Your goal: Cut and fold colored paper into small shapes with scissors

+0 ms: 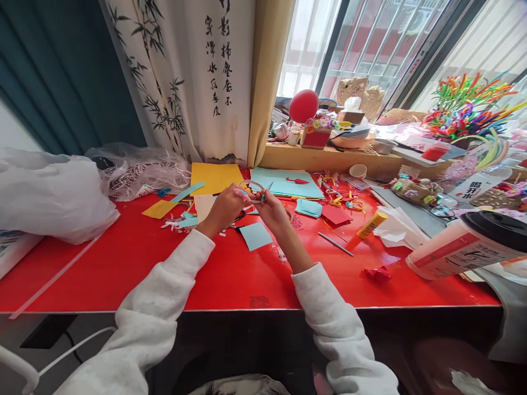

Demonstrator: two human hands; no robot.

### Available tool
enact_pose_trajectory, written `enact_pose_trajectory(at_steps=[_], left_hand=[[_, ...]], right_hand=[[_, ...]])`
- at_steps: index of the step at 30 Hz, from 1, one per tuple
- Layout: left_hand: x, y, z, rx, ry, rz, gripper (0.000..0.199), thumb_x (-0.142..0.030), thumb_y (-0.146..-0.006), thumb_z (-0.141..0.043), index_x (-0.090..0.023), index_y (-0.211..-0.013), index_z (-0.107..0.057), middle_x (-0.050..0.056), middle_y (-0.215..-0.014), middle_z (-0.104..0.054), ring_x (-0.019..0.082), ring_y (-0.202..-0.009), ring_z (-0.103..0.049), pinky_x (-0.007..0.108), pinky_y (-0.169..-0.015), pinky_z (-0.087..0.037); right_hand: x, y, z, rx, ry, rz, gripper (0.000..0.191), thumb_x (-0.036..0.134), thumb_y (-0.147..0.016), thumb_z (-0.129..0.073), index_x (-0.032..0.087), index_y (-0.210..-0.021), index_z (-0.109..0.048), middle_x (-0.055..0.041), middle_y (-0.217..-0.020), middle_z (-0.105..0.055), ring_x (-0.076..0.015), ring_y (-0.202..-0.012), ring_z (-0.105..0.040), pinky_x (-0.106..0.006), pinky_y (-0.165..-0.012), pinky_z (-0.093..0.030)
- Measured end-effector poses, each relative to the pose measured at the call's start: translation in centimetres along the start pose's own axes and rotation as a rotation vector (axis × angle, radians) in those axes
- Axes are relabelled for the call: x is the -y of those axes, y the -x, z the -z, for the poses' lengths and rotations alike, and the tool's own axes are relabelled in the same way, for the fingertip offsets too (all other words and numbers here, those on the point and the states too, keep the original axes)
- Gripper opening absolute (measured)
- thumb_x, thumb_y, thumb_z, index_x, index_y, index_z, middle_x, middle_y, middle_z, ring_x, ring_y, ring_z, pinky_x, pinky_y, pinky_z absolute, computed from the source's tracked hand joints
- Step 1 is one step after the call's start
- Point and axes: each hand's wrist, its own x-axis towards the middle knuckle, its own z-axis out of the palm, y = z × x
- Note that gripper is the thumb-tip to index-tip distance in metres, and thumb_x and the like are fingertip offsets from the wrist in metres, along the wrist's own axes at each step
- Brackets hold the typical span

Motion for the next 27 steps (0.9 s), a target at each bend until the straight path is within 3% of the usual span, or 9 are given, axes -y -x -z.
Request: enact_pose_trajectory(at_steps=[3, 7, 9, 12, 14, 18, 23, 27], left_hand=[[0.7, -0.3, 0.4, 0.033, 0.035, 0.06, 0.023, -0.037, -0.088, -0.053, -0.019, -0.084, -0.067, 0.008, -0.096, -0.069, 0.022, -0.097, -0.058, 0.037, -0.094, -0.045], [0.3, -0.5, 0.8, 0.048, 0.165, 0.142, 0.017, -0.033, -0.085, -0.056, -0.018, -0.082, -0.066, 0.006, -0.095, -0.069, 0.021, -0.095, -0.059, 0.035, -0.092, -0.045], [-0.1, -0.4, 0.9, 0.051, 0.227, 0.172, 0.014, -0.03, -0.083, -0.058, -0.018, -0.083, -0.067, 0.005, -0.092, -0.068, 0.02, -0.093, -0.058, 0.034, -0.089, -0.045], [-0.5, -0.3, 1.0, 0.037, 0.33, 0.224, 0.015, -0.03, -0.081, -0.06, -0.017, -0.081, -0.068, 0.006, -0.091, -0.068, 0.02, -0.091, -0.059, 0.034, -0.088, -0.045], [-0.7, -0.3, 1.2, 0.051, 0.406, 0.259, 0.019, -0.032, -0.08, -0.063, -0.016, -0.087, -0.069, 0.007, -0.1, -0.069, 0.021, -0.097, -0.061, 0.034, -0.091, -0.045], [-1.2, -0.4, 1.3, 0.082, 0.505, 0.266, 0.031, -0.038, -0.083, -0.061, -0.017, -0.104, -0.069, 0.009, -0.116, -0.067, 0.022, -0.112, -0.059, 0.033, -0.096, -0.046], [-1.5, -0.4, 0.6, -0.062, 0.461, 0.197, 0.022, -0.034, -0.084, -0.059, -0.017, -0.09, -0.072, 0.008, -0.11, -0.068, 0.021, -0.11, -0.06, 0.033, -0.099, -0.045], [-1.5, -0.4, 0.2, -0.121, 0.408, 0.216, 0.021, -0.034, -0.083, -0.059, -0.017, -0.084, -0.072, 0.005, -0.091, -0.071, 0.019, -0.094, -0.063, 0.032, -0.09, -0.047]], right_hand=[[1.4, 0.2, 1.0, 0.034, 0.204, -0.04, 0.014, 0.024, -0.084, -0.065, 0.017, -0.072, -0.066, -0.002, -0.076, -0.065, -0.0133, -0.077, -0.061, -0.029, -0.081, -0.051], [3.7, 0.9, 2.3, 0.018, 0.433, 0.085, 0.011, 0.024, -0.074, -0.075, 0.019, -0.067, -0.069, 0.0005, -0.087, -0.067, -0.0128, -0.097, -0.056, -0.02, -0.085, -0.043], [4.3, 1.4, 2.4, 0.171, 0.653, 0.099, 0.011, 0.03, -0.076, -0.073, 0.02, -0.072, -0.072, -0.0003, -0.094, -0.068, -0.0151, -0.1, -0.056, -0.023, -0.087, -0.042], [4.4, 2.0, 1.8, 0.441, 0.89, 0.019, 0.02, 0.037, -0.082, -0.066, 0.019, -0.082, -0.074, -0.0012, -0.083, -0.068, -0.0157, -0.086, -0.059, -0.028, -0.082, -0.043], [4.2, 2.2, 1.4, 0.479, 0.888, 0.023, 0.024, 0.039, -0.083, -0.064, 0.017, -0.08, -0.072, -0.001, -0.078, -0.066, -0.0145, -0.078, -0.058, -0.028, -0.076, -0.043], [4.1, 2.4, 1.1, 0.43, 0.852, 0.072, 0.027, 0.041, -0.082, -0.064, 0.016, -0.073, -0.069, 0.0, -0.071, -0.062, -0.0113, -0.067, -0.052, -0.024, -0.065, -0.04], [4.0, 2.1, 1.4, 0.423, 0.883, 0.093, 0.027, 0.042, -0.081, -0.065, 0.016, -0.076, -0.07, 0.0, -0.072, -0.06, -0.0112, -0.066, -0.049, -0.024, -0.061, -0.037], [3.6, 2.0, 1.2, 0.436, 0.928, 0.129, 0.029, 0.043, -0.079, -0.068, 0.016, -0.068, -0.067, 0.0025, -0.061, -0.05, -0.0093, -0.058, -0.039, -0.024, -0.054, -0.029]])
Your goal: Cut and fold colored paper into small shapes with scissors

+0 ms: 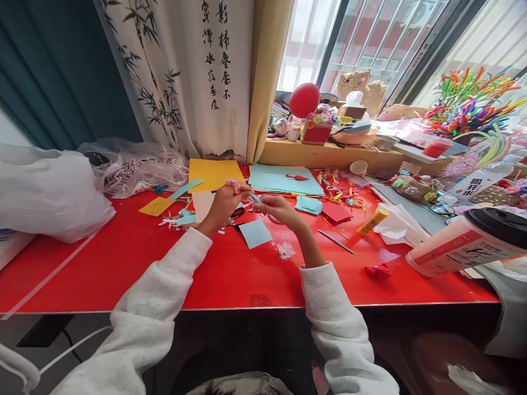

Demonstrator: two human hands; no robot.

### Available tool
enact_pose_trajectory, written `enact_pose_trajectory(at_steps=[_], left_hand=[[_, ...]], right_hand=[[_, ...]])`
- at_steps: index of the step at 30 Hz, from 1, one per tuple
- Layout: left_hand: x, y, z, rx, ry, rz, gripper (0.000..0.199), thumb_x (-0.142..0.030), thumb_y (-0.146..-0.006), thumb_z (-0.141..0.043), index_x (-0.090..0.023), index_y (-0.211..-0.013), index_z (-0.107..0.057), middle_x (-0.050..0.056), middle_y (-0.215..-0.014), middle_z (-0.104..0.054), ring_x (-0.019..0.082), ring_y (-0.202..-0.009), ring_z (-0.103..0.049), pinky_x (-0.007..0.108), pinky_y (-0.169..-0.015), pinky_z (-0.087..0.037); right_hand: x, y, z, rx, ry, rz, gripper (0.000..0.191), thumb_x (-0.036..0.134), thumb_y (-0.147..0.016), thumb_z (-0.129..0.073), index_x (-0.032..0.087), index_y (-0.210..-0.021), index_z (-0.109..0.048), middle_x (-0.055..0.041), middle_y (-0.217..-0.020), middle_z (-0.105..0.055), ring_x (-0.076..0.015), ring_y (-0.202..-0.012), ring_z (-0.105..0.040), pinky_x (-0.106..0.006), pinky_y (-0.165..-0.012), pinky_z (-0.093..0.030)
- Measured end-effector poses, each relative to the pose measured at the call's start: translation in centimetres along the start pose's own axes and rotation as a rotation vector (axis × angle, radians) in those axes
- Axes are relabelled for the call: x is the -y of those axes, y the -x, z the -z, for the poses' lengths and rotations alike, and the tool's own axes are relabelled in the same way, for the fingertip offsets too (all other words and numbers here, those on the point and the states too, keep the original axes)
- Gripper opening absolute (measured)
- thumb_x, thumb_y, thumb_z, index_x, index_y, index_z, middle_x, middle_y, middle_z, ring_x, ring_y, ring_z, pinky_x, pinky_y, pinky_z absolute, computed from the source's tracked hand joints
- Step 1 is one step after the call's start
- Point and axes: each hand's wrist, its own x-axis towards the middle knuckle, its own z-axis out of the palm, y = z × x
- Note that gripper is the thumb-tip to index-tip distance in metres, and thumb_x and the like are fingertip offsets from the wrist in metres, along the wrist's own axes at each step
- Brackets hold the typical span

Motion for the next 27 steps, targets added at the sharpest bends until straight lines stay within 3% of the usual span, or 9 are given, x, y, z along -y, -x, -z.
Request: enact_pose_trajectory(at_steps=[4, 10, 15, 19, 27], left_hand=[[0.0, 0.0, 0.0, -0.018, 0.036, 0.046, 0.023, -0.037, -0.083, -0.059, -0.017, -0.082, -0.072, 0.004, -0.086, -0.071, 0.018, -0.088, -0.063, 0.03, -0.086, -0.047], [0.4, -0.1, -0.2, -0.027, 0.114, 0.138, 0.025, -0.04, -0.082, -0.061, -0.016, -0.086, -0.069, 0.003, -0.085, -0.067, 0.017, -0.087, -0.06, 0.03, -0.085, -0.046], [0.3, 0.1, -0.5, 0.168, 0.391, 0.222, 0.045, -0.04, -0.081, -0.065, -0.019, -0.12, -0.059, 0.005, -0.102, -0.066, 0.017, -0.092, -0.062, 0.028, -0.081, -0.049], [0.4, 0.4, -1.1, 0.193, 0.493, 0.236, 0.055, -0.036, -0.081, -0.066, -0.024, -0.132, -0.052, 0.005, -0.113, -0.062, 0.015, -0.095, -0.06, 0.024, -0.076, -0.049], [0.2, 1.0, -2.4, 0.101, 0.701, 0.296, 0.062, -0.025, -0.078, -0.066, -0.026, -0.138, -0.048, -0.002, -0.088, -0.065, 0.006, -0.062, -0.053, 0.02, -0.062, -0.045]], right_hand=[[-0.1, -0.1, -0.2, 0.009, 0.083, -0.045, 0.029, 0.041, -0.08, -0.065, 0.016, -0.067, -0.063, 0.0056, -0.056, -0.039, -0.007, -0.053, -0.03, -0.024, -0.051, -0.023], [-0.2, -0.1, -0.2, 0.033, 0.172, -0.064, 0.03, 0.043, -0.081, -0.062, 0.015, -0.071, -0.065, 0.0032, -0.061, -0.048, -0.0083, -0.057, -0.038, -0.024, -0.053, -0.027], [-0.1, -0.1, -0.5, 0.037, 0.032, -0.058, 0.032, 0.046, -0.082, -0.061, 0.015, -0.074, -0.063, 0.0039, -0.061, -0.043, -0.0082, -0.056, -0.037, -0.024, -0.053, -0.028], [-0.3, -0.2, -0.6, 0.062, -0.074, -0.043, 0.033, 0.048, -0.082, -0.062, 0.015, -0.078, -0.061, 0.004, -0.064, -0.041, -0.0076, -0.057, -0.035, -0.024, -0.054, -0.027], [-0.2, -0.1, -0.7, 0.077, -0.089, -0.058, 0.031, 0.046, -0.084, -0.06, 0.016, -0.077, -0.058, 0.0022, -0.066, -0.048, -0.0077, -0.057, -0.041, -0.023, -0.053, -0.033]])
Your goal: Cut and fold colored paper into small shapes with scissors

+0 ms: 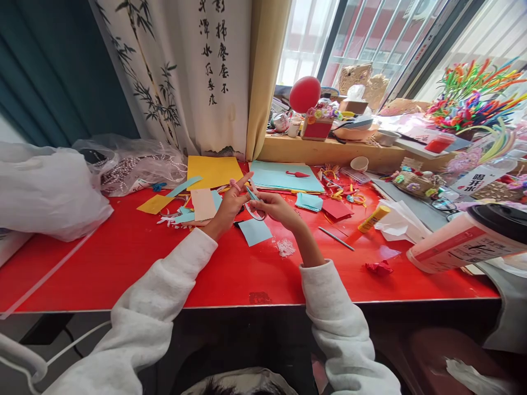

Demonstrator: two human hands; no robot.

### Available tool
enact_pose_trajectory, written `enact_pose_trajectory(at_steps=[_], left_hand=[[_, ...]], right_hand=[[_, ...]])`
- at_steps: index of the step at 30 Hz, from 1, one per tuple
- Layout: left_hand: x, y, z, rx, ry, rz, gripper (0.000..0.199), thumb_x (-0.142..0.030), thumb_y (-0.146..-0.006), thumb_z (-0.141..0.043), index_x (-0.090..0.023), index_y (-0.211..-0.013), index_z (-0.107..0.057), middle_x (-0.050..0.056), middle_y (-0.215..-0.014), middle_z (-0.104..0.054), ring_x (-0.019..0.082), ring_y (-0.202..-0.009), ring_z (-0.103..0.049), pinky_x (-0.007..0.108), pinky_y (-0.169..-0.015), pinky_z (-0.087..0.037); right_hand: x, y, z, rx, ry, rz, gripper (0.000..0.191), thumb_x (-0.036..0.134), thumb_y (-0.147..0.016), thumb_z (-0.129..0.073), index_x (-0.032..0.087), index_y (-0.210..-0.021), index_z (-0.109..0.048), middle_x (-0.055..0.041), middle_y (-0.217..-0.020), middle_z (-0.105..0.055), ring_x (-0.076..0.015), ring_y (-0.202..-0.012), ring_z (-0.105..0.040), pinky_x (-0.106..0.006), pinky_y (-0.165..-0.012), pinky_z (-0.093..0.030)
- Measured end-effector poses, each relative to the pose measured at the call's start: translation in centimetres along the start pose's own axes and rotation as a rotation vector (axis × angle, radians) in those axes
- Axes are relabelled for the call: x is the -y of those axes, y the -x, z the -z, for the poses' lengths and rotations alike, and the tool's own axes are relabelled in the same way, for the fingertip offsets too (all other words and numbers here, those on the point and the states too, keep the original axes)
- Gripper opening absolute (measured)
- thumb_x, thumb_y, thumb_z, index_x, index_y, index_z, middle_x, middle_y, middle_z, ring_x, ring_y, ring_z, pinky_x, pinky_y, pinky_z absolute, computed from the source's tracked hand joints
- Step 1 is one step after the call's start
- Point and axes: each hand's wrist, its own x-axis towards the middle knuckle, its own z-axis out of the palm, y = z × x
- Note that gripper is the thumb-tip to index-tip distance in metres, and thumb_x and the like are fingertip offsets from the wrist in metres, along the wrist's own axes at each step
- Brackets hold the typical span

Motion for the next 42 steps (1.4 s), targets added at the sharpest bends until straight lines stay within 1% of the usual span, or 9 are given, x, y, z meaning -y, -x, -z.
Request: enact_pose_trajectory(at_steps=[5, 9, 12, 16, 22, 28, 31, 36, 42], left_hand=[[-0.1, 0.1, -0.6, -0.029, 0.142, 0.037, 0.066, -0.021, -0.074, -0.069, -0.022, -0.135, -0.044, -0.004, -0.078, -0.064, 0.006, -0.057, -0.052, 0.02, -0.057, -0.043], [-0.5, -1.0, 0.5, -0.185, 0.227, 0.008, 0.042, -0.021, -0.065, -0.078, -0.015, -0.1, -0.056, -0.004, -0.07, -0.059, 0.007, -0.064, -0.057, 0.019, -0.063, -0.044], [-1.6, -1.5, 1.8, -0.239, 0.252, -0.089, 0.034, -0.022, -0.065, -0.078, -0.018, -0.093, -0.059, -0.004, -0.078, -0.06, 0.008, -0.072, -0.061, 0.019, -0.068, -0.045], [-3.4, -0.9, 2.3, -0.116, 0.209, -0.089, 0.033, -0.025, -0.072, -0.073, -0.025, -0.103, -0.064, -0.003, -0.075, -0.056, 0.009, -0.068, -0.06, 0.023, -0.069, -0.046], [-4.7, 0.3, 1.5, 0.053, 0.016, 0.063, 0.04, -0.022, -0.073, -0.069, -0.024, -0.113, -0.067, -0.003, -0.07, -0.048, 0.006, -0.06, -0.044, 0.019, -0.052, -0.034], [-5.0, 0.1, 1.9, 0.048, -0.12, 0.144, 0.036, -0.03, -0.069, -0.075, -0.019, -0.103, -0.069, -0.004, -0.066, -0.044, 0.005, -0.055, -0.034, 0.021, -0.047, -0.023], [-5.0, 0.0, 2.1, 0.047, -0.23, 0.082, 0.042, -0.033, -0.069, -0.076, -0.021, -0.109, -0.068, -0.004, -0.068, -0.05, 0.007, -0.06, -0.043, 0.021, -0.055, -0.032], [-4.8, 0.1, 2.1, 0.13, -0.437, 0.076, 0.054, -0.035, -0.074, -0.073, -0.021, -0.124, -0.058, -0.001, -0.075, -0.065, 0.016, -0.087, -0.06, 0.031, -0.091, -0.04], [-4.3, 0.3, 2.3, 0.151, -0.425, 0.081, 0.031, -0.041, -0.073, -0.074, -0.021, -0.096, -0.071, 0.004, -0.086, -0.069, 0.019, -0.086, -0.063, 0.031, -0.081, -0.045]], right_hand=[[0.7, 0.2, -0.3, 0.002, 0.037, -0.041, 0.03, 0.044, -0.083, -0.061, 0.015, -0.077, -0.061, 0.0022, -0.064, -0.052, -0.0083, -0.058, -0.046, -0.022, -0.052, -0.036], [1.5, 0.7, 0.1, -0.025, -0.057, -0.035, 0.027, 0.042, -0.08, -0.066, 0.016, -0.087, -0.067, -0.0014, -0.081, -0.064, -0.0107, -0.075, -0.058, -0.023, -0.067, -0.047], [1.4, 0.9, 1.0, -0.222, -0.247, 0.015, 0.025, 0.041, -0.079, -0.068, 0.017, -0.085, -0.068, -0.0037, -0.093, -0.068, -0.0127, -0.086, -0.064, -0.027, -0.084, -0.05], [0.3, 0.6, 2.0, -0.517, -0.31, -0.07, 0.027, 0.04, -0.071, -0.074, 0.017, -0.084, -0.068, 0.0014, -0.069, -0.061, -0.0076, -0.056, -0.056, -0.023, -0.06, -0.05], [-0.3, 0.1, 1.4, -0.307, -0.291, -0.098, 0.037, 0.039, -0.072, -0.072, 0.017, -0.102, -0.066, 0.0023, -0.073, -0.061, -0.0076, -0.058, -0.052, -0.022, -0.053, -0.049], [-0.1, 0.1, 1.6, -0.385, -0.258, -0.105, 0.032, 0.039, -0.067, -0.077, 0.018, -0.084, -0.058, -0.0015, -0.071, -0.068, -0.0136, -0.061, -0.064, -0.027, -0.057, -0.051], [-0.2, 0.2, 1.9, -0.416, -0.21, -0.1, 0.03, 0.036, -0.066, -0.077, 0.015, -0.085, -0.066, -0.001, -0.068, -0.066, -0.0125, -0.063, -0.063, -0.026, -0.062, -0.051], [-0.4, 0.3, 2.1, -0.508, -0.157, -0.033, 0.033, 0.032, -0.067, -0.076, 0.016, -0.095, -0.067, 0.0053, -0.058, -0.057, -0.0081, -0.055, -0.052, -0.023, -0.056, -0.043], [0.1, 0.3, 2.0, -0.539, -0.21, 0.014, 0.029, 0.031, -0.065, -0.075, 0.017, -0.089, -0.066, 0.0042, -0.064, -0.057, -0.0079, -0.058, -0.05, -0.024, -0.06, -0.043]])
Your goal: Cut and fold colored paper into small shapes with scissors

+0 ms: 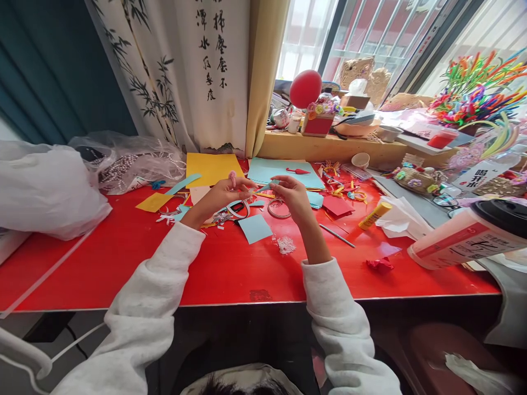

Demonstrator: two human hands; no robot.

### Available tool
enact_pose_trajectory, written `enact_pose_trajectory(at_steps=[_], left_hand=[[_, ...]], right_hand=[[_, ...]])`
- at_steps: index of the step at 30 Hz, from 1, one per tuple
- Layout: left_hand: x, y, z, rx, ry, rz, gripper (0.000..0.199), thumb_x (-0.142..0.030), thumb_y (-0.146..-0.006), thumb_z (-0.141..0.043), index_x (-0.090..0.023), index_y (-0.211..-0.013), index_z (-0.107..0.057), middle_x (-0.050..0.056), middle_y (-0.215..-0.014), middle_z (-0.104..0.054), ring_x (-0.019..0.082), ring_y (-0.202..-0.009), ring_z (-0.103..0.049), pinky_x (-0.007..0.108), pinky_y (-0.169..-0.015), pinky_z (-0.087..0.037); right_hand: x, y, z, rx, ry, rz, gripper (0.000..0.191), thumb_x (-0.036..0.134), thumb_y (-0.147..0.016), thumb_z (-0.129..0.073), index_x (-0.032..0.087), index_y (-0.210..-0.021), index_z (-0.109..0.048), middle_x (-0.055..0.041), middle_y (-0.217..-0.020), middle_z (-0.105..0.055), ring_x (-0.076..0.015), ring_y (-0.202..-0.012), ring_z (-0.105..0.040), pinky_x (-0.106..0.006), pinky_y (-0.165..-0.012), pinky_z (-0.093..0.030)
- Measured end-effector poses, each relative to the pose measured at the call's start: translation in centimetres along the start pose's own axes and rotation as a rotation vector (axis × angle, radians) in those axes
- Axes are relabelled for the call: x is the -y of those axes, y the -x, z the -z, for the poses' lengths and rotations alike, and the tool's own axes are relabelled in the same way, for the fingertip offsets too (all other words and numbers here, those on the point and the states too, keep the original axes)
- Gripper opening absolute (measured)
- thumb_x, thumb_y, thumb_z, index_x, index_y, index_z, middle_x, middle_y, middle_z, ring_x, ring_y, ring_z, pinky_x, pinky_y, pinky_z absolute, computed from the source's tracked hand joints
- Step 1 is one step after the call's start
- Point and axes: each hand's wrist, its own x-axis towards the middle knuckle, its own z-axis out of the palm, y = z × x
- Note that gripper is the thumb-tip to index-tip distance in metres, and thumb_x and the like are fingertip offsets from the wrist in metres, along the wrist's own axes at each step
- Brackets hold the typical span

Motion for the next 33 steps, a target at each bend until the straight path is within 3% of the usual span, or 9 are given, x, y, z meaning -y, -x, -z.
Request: enact_pose_trajectory(at_steps=[3, 8, 12, 17, 20, 23, 28, 33], left_hand=[[-0.2, 0.1, -0.1, -0.002, 0.065, -0.033, 0.027, -0.041, -0.073, -0.074, -0.019, -0.088, -0.074, 0.005, -0.09, -0.069, 0.018, -0.084, -0.061, 0.029, -0.078, -0.045], [-0.4, -0.1, -0.5, -0.059, 0.052, -0.081, 0.021, -0.038, -0.074, -0.073, -0.021, -0.086, -0.072, 0.002, -0.088, -0.064, 0.014, -0.084, -0.056, 0.027, -0.079, -0.04], [-1.0, 0.0, -0.5, -0.112, 0.048, -0.111, 0.021, -0.037, -0.071, -0.076, -0.019, -0.079, -0.07, 0.002, -0.09, -0.06, 0.011, -0.074, -0.05, 0.024, -0.068, -0.038], [-1.8, 0.5, -0.1, -0.046, 0.051, 0.032, 0.028, -0.037, -0.07, -0.076, -0.021, -0.093, -0.075, -0.002, -0.066, -0.053, 0.006, -0.054, -0.035, 0.024, -0.055, -0.029], [-1.7, 0.7, -0.4, 0.055, 0.085, 0.043, 0.039, -0.031, -0.071, -0.075, -0.023, -0.108, -0.073, -0.001, -0.068, -0.056, 0.01, -0.062, -0.046, 0.025, -0.062, -0.036], [-1.2, 0.6, -1.0, 0.092, 0.092, 0.038, 0.041, -0.024, -0.071, -0.072, -0.026, -0.111, -0.072, -0.002, -0.066, -0.057, 0.013, -0.066, -0.05, 0.027, -0.068, -0.04], [-1.0, 0.3, -1.8, -0.042, 0.069, -0.01, 0.036, -0.034, -0.077, -0.069, -0.025, -0.112, -0.071, 0.001, -0.067, -0.064, 0.015, -0.073, -0.059, 0.028, -0.074, -0.045], [-0.8, 0.2, -1.9, -0.109, 0.116, -0.018, 0.033, -0.031, -0.072, -0.074, -0.026, -0.105, -0.074, 0.001, -0.09, -0.07, 0.014, -0.083, -0.062, 0.026, -0.081, -0.046]], right_hand=[[0.5, 0.3, -0.1, 0.029, 0.023, 0.031, 0.029, 0.031, -0.068, -0.073, 0.018, -0.094, -0.068, 0.0036, -0.068, -0.058, -0.0076, -0.06, -0.05, -0.023, -0.06, -0.042], [0.8, 0.7, -0.8, 0.053, 0.097, 0.058, 0.028, 0.032, -0.072, -0.07, 0.019, -0.096, -0.068, 0.0015, -0.072, -0.059, -0.0128, -0.07, -0.063, -0.022, -0.054, -0.044], [0.4, 0.5, -1.3, 0.039, 0.087, 0.079, 0.025, 0.03, -0.072, -0.07, 0.018, -0.093, -0.067, 0.0014, -0.071, -0.062, -0.014, -0.07, -0.066, -0.025, -0.063, -0.051], [0.1, 0.4, -1.4, 0.026, 0.049, 0.085, 0.025, 0.032, -0.071, -0.07, 0.019, -0.092, -0.066, 0.0004, -0.074, -0.068, -0.0147, -0.072, -0.068, -0.03, -0.075, -0.054], [0.1, 0.5, -1.6, 0.039, 0.005, 0.045, 0.025, 0.033, -0.071, -0.071, 0.019, -0.091, -0.066, -0.0006, -0.076, -0.071, -0.0161, -0.075, -0.07, -0.032, -0.08, -0.055], [0.2, 0.7, -1.8, 0.05, -0.01, 0.018, 0.025, 0.032, -0.069, -0.071, 0.019, -0.091, -0.066, -0.0008, -0.073, -0.071, -0.0164, -0.073, -0.07, -0.033, -0.08, -0.056], [0.2, 0.7, -2.0, 0.056, -0.004, -0.014, 0.027, 0.034, -0.067, -0.074, 0.019, -0.088, -0.066, -0.0009, -0.075, -0.072, -0.0167, -0.073, -0.071, -0.035, -0.081, -0.056], [0.1, 0.6, -2.0, 0.063, -0.026, -0.041, 0.028, 0.033, -0.065, -0.076, 0.019, -0.087, -0.065, -0.0006, -0.075, -0.072, -0.016, -0.07, -0.07, -0.034, -0.081, -0.056]])
